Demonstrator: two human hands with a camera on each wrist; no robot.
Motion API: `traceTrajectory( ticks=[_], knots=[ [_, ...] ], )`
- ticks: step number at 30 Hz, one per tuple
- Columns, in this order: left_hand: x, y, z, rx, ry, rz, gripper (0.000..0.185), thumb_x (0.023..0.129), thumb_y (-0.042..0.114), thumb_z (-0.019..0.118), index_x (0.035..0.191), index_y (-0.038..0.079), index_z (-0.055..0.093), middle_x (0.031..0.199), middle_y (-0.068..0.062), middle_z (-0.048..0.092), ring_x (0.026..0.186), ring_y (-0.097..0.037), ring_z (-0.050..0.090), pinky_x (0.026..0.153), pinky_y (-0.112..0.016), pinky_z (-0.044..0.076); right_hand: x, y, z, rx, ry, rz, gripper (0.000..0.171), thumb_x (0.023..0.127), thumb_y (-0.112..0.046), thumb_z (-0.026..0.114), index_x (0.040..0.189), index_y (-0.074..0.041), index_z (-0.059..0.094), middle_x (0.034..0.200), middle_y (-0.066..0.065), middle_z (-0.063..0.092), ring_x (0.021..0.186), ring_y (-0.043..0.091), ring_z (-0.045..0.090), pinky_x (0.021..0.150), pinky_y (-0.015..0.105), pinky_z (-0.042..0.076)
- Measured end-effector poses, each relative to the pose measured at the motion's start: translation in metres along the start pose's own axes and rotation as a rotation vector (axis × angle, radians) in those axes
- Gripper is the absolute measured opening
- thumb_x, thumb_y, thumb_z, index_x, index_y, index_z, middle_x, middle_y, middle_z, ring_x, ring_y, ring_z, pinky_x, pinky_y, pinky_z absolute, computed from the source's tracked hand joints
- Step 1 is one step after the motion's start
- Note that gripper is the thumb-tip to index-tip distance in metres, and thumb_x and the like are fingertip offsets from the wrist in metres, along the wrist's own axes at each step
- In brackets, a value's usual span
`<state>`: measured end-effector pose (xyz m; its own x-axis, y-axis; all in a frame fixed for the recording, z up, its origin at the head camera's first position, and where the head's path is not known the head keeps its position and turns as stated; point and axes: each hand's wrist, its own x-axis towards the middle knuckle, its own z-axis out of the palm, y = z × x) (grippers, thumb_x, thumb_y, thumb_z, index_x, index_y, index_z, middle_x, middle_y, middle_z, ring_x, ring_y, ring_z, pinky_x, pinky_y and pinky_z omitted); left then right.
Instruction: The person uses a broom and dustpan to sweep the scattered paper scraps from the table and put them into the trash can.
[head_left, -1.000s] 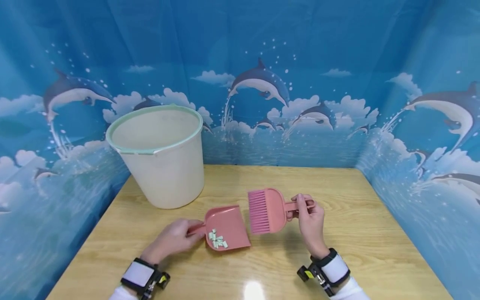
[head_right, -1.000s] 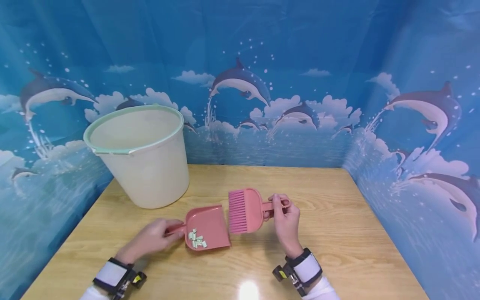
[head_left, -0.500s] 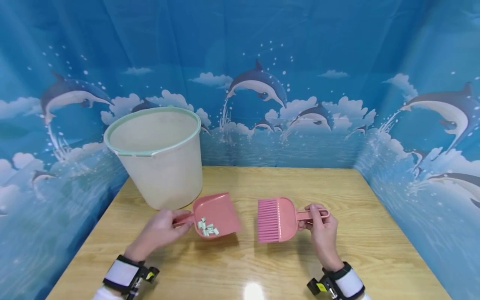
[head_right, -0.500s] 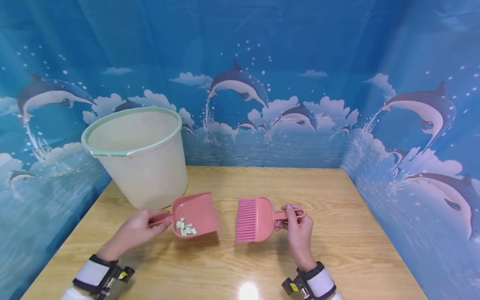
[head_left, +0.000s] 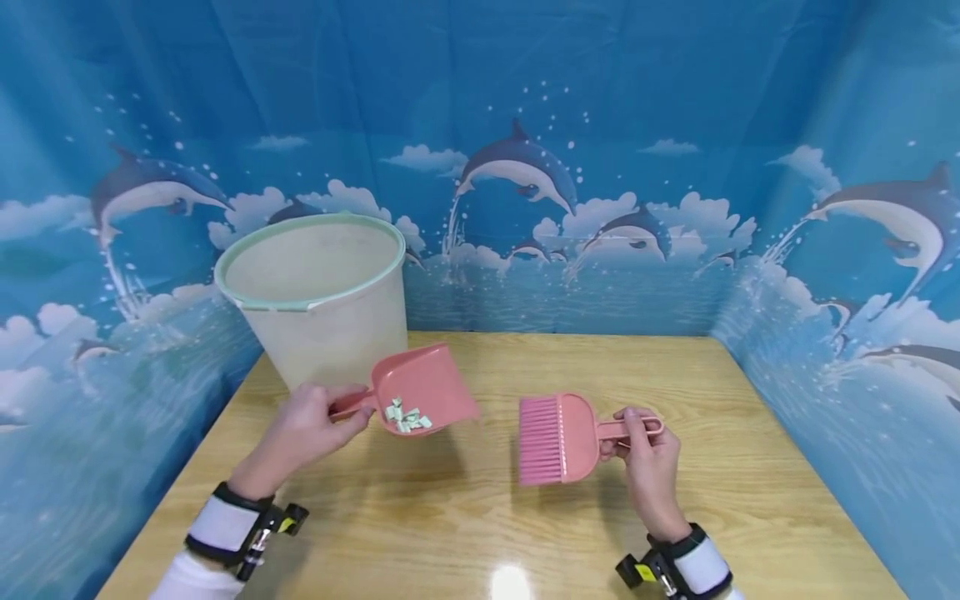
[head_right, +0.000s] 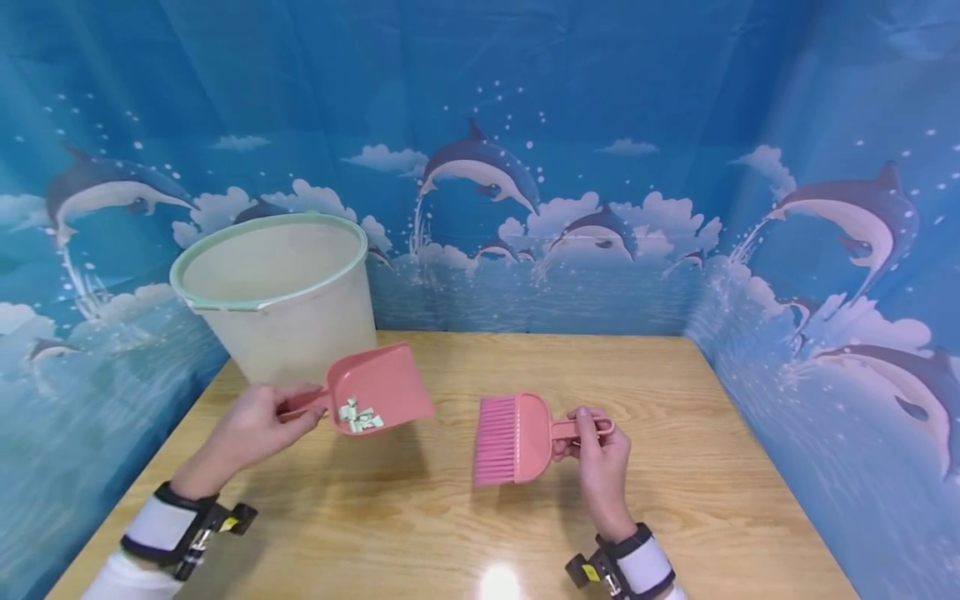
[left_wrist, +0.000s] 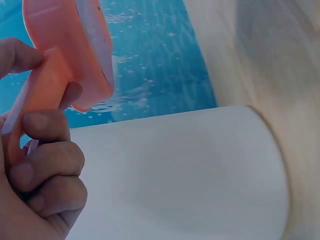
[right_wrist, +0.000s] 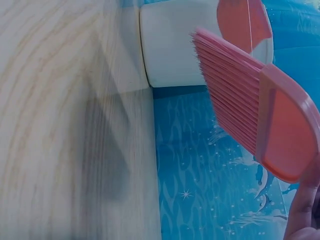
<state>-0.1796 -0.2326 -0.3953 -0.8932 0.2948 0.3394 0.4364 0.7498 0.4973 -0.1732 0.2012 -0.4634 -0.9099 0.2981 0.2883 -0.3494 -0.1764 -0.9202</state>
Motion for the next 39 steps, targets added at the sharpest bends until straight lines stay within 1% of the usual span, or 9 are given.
traceTrajectory(
  ticks=[7, 11, 14, 20, 24, 28, 32, 35, 39],
  knots=[
    [0.012, 0.019, -0.025, 0.038, 0.009, -0.006, 0.02, 0.092, 0.019, 0.074, 0.11, 0.011, 0.078, 0.059, 0.011, 0.057, 0.045, -0.006, 0.049, 0.042, -0.024, 0.039, 0.0, -0.001, 0.004, 0.003, 0.008, 0.028, 0.03, 0.107, -0.018, 0.053, 0.093, 0.007, 0.062, 0.069, 0.007, 0.068, 0.052, 0.012, 0.064, 0.051, 0.026, 0.056],
    [0.019, 0.027, -0.041, 0.032, 0.022, 0.032, 0.015, 0.092, 0.018, 0.073, 0.105, 0.011, 0.078, 0.054, 0.01, 0.049, 0.044, -0.007, 0.045, 0.043, -0.024, 0.035, 0.002, -0.003, 0.003, 0.018, -0.001, 0.005, 0.035, 0.108, -0.017, 0.053, 0.096, 0.016, 0.057, 0.069, 0.007, 0.069, 0.051, 0.012, 0.064, 0.05, 0.026, 0.056],
    [0.024, 0.032, -0.051, 0.032, 0.014, 0.026, 0.016, 0.094, 0.019, 0.073, 0.107, 0.011, 0.078, 0.056, 0.008, 0.048, 0.046, -0.008, 0.045, 0.043, -0.024, 0.036, 0.005, -0.004, 0.003, 0.037, -0.006, -0.009, 0.039, 0.108, -0.017, 0.053, 0.099, 0.022, 0.052, 0.069, 0.007, 0.069, 0.051, 0.012, 0.064, 0.049, 0.026, 0.056],
    [0.03, 0.037, -0.067, 0.108, 0.025, 0.028, 0.019, 0.093, 0.02, 0.072, 0.109, 0.01, 0.076, 0.053, 0.007, 0.044, 0.044, -0.01, 0.043, 0.042, -0.025, 0.033, 0.006, -0.005, 0.004, 0.019, -0.006, 0.009, 0.038, 0.107, -0.018, 0.053, 0.098, 0.019, 0.055, 0.07, 0.006, 0.069, 0.052, 0.012, 0.064, 0.05, 0.027, 0.057],
    [0.033, 0.041, -0.079, 0.128, 0.046, 0.048, 0.024, 0.094, 0.022, 0.072, 0.114, 0.009, 0.076, 0.054, 0.008, 0.047, 0.045, -0.009, 0.043, 0.041, -0.025, 0.034, 0.005, -0.003, 0.004, -0.003, -0.017, 0.015, 0.04, 0.108, -0.018, 0.052, 0.101, 0.022, 0.052, 0.072, 0.005, 0.07, 0.052, 0.011, 0.064, 0.052, 0.027, 0.058],
    [0.038, 0.045, -0.095, 0.113, 0.063, 0.011, 0.036, 0.096, 0.026, 0.071, 0.124, 0.003, 0.072, 0.056, 0.004, 0.054, 0.044, -0.01, 0.042, 0.041, -0.025, 0.033, 0.005, -0.004, 0.004, -0.012, -0.018, 0.017, 0.042, 0.108, -0.019, 0.052, 0.101, 0.022, 0.052, 0.072, 0.005, 0.07, 0.052, 0.011, 0.064, 0.052, 0.027, 0.058],
    [0.044, 0.045, -0.107, 0.095, 0.079, -0.004, 0.039, 0.097, 0.028, 0.07, 0.124, -0.001, 0.071, 0.062, -0.001, 0.06, 0.046, -0.012, 0.042, 0.042, -0.026, 0.033, 0.005, -0.004, 0.003, -0.017, -0.007, 0.032, 0.039, 0.108, -0.02, 0.053, 0.1, 0.018, 0.054, 0.072, 0.005, 0.07, 0.052, 0.011, 0.064, 0.052, 0.027, 0.058],
    [0.046, 0.041, -0.113, 0.064, 0.095, 0.0, 0.036, 0.098, 0.028, 0.07, 0.122, 0.001, 0.073, 0.071, -0.005, 0.068, 0.047, -0.015, 0.044, 0.042, -0.028, 0.034, 0.004, -0.004, 0.002, -0.02, -0.002, 0.051, 0.038, 0.108, -0.021, 0.054, 0.099, 0.016, 0.055, 0.073, 0.005, 0.069, 0.053, 0.011, 0.064, 0.052, 0.027, 0.057],
    [0.045, 0.033, -0.12, 0.033, 0.121, -0.032, 0.035, 0.1, 0.03, 0.068, 0.124, 0.005, 0.072, 0.086, -0.01, 0.073, 0.052, -0.017, 0.047, 0.045, -0.028, 0.037, 0.002, -0.003, 0.002, -0.034, -0.009, 0.07, 0.039, 0.108, -0.02, 0.053, 0.099, 0.017, 0.054, 0.073, 0.004, 0.068, 0.054, 0.011, 0.064, 0.052, 0.027, 0.058]
  ],
)
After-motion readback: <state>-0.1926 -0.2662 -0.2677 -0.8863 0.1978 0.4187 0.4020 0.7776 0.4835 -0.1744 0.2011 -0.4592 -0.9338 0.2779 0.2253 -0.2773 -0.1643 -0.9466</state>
